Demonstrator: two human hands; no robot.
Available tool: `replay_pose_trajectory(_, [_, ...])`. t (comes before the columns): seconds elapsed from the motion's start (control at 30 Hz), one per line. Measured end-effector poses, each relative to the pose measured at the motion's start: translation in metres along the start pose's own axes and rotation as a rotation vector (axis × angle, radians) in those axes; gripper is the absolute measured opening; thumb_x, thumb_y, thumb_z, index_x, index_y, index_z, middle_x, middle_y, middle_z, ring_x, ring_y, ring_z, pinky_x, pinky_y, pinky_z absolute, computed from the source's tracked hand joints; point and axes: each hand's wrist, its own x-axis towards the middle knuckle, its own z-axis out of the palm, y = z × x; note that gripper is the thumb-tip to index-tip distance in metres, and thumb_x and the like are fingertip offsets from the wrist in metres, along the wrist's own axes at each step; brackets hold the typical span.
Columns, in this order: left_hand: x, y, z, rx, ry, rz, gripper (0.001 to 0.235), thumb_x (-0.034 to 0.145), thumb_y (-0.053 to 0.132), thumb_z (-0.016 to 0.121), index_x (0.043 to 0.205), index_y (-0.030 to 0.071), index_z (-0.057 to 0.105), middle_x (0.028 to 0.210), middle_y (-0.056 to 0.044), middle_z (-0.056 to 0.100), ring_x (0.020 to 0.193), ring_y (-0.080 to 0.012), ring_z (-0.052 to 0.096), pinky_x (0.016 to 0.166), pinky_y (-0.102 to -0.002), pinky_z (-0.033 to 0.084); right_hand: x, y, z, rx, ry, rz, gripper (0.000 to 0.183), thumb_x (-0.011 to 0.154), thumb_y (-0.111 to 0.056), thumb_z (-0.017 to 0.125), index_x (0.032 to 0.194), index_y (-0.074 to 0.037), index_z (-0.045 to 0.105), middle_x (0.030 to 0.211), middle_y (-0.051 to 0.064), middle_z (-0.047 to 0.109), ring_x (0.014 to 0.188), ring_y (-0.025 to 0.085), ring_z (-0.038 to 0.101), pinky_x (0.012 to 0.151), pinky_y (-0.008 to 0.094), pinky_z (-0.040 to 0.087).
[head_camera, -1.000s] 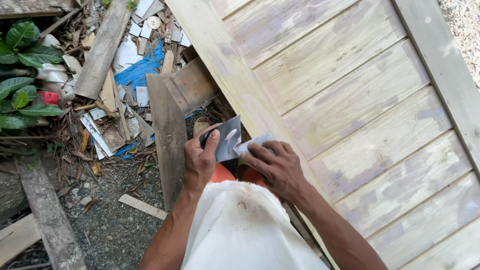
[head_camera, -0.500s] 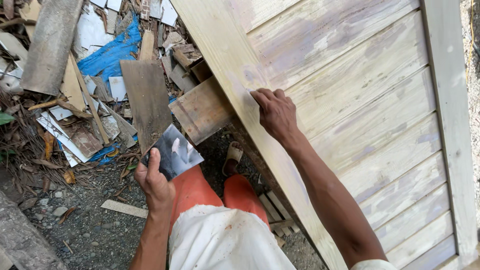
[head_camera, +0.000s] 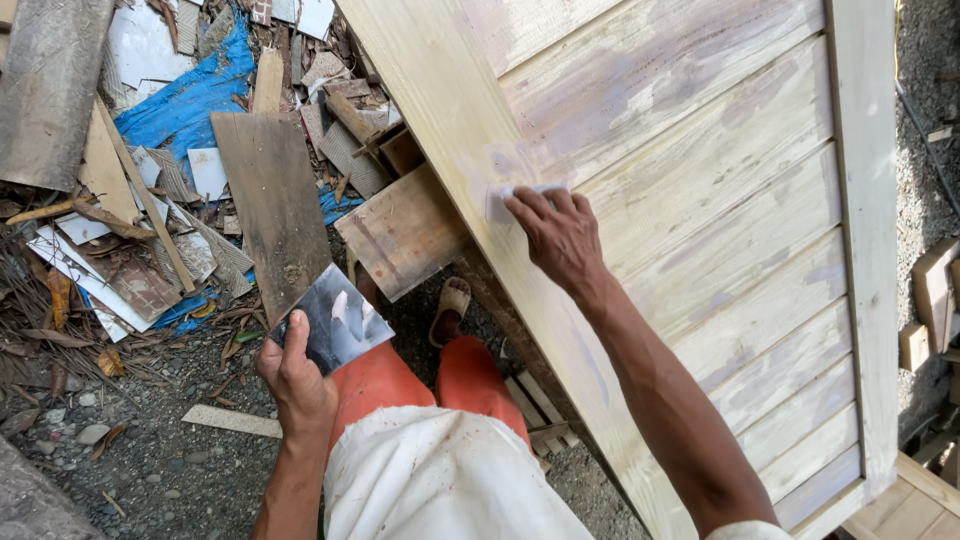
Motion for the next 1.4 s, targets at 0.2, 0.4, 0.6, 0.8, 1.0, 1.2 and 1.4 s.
replay_pose_trajectory(0.2, [0.001, -0.004, -0.003, 0.043, 0.000, 0.057, 0.034, 0.103, 0.023, 0.060, 0.117, -0.006, 0.069, 0.111, -0.009, 0.071, 0.096, -0.0158, 0.067, 0.084, -0.029, 0.054, -0.003, 0.000, -0.006, -0.040, 0.026, -0.231, 0.055, 0.086, 0.001, 0.060, 0.135, -0.024, 0.066, 0.143, -0.006, 0.063, 0.121, 0.019, 0.057, 0.105, 0.037, 0.045])
replay_pose_trajectory(0.4, [-0.005, -0.003, -0.003, 0.111, 0.065, -0.046, 0.034, 0.098, 0.026, 0.057, 0.115, 0.000, 0.069, 0.109, -0.002, 0.072, 0.095, -0.0138, 0.066, 0.084, -0.028, 0.052, -0.016, 0.009, -0.033, 0.037, -0.195, -0.288, 0.047, 0.086, -0.008, 0.062, 0.131, -0.022, 0.067, 0.136, -0.005, 0.065, 0.115, 0.020, 0.059, 0.100, 0.041, 0.045])
replay_pose_trajectory(0.6, [0.004, -0.030, -0.018, 0.251, 0.011, 0.095, 0.037, 0.108, 0.026, 0.061, 0.107, -0.009, 0.072, 0.103, -0.015, 0.069, 0.090, -0.0201, 0.060, 0.081, -0.034, 0.050, 0.027, -0.022, -0.019, 0.155, 0.052, 0.152, 0.031, 0.097, -0.014, 0.061, 0.126, -0.020, 0.070, 0.134, -0.002, 0.068, 0.111, 0.022, 0.064, 0.089, 0.039, 0.048])
replay_pose_trajectory(0.8, [0.019, -0.017, -0.014, -0.016, -0.055, -0.137, 0.025, 0.097, 0.019, 0.061, 0.112, 0.000, 0.066, 0.111, -0.008, 0.071, 0.098, -0.0194, 0.070, 0.086, -0.034, 0.059, -0.046, -0.129, -0.005, 0.288, 0.004, 0.130, 0.048, 0.078, -0.011, 0.071, 0.126, -0.020, 0.068, 0.119, -0.001, 0.068, 0.106, 0.025, 0.063, 0.088, 0.041, 0.048])
replay_pose_trajectory(1.0, [0.006, -0.010, 0.033, 0.334, -0.454, -0.084, 0.032, 0.102, 0.019, 0.058, 0.120, -0.004, 0.070, 0.110, -0.007, 0.072, 0.096, -0.0154, 0.066, 0.085, -0.028, 0.054, -0.155, -0.171, -0.039, 0.715, 0.295, 0.436, 0.041, 0.082, -0.002, 0.069, 0.122, -0.012, 0.070, 0.129, 0.011, 0.067, 0.106, 0.032, 0.066, 0.087, 0.043, 0.053])
replay_pose_trajectory(1.2, [-0.052, -0.034, 0.093, 0.742, -0.757, -0.021, 0.033, 0.101, 0.021, 0.058, 0.116, -0.005, 0.073, 0.099, -0.003, 0.074, 0.087, -0.0092, 0.062, 0.079, -0.023, 0.051, -0.240, -0.179, -0.067, 0.772, 0.570, 0.796, 0.036, 0.087, 0.005, 0.069, 0.121, -0.007, 0.069, 0.116, 0.012, 0.072, 0.103, 0.032, 0.070, 0.088, 0.040, 0.057])
replay_pose_trajectory(1.4, [-0.100, -0.080, 0.116, 0.811, -0.889, -0.168, 0.034, 0.099, 0.021, 0.060, 0.119, -0.003, 0.073, 0.097, -0.002, 0.073, 0.084, -0.0076, 0.062, 0.075, -0.022, 0.050, -0.309, -0.182, -0.069, 0.528, 0.583, 0.772, 0.034, 0.079, 0.003, 0.073, 0.112, -0.006, 0.072, 0.117, 0.015, 0.071, 0.102, 0.035, 0.067, 0.087, 0.044, 0.054])
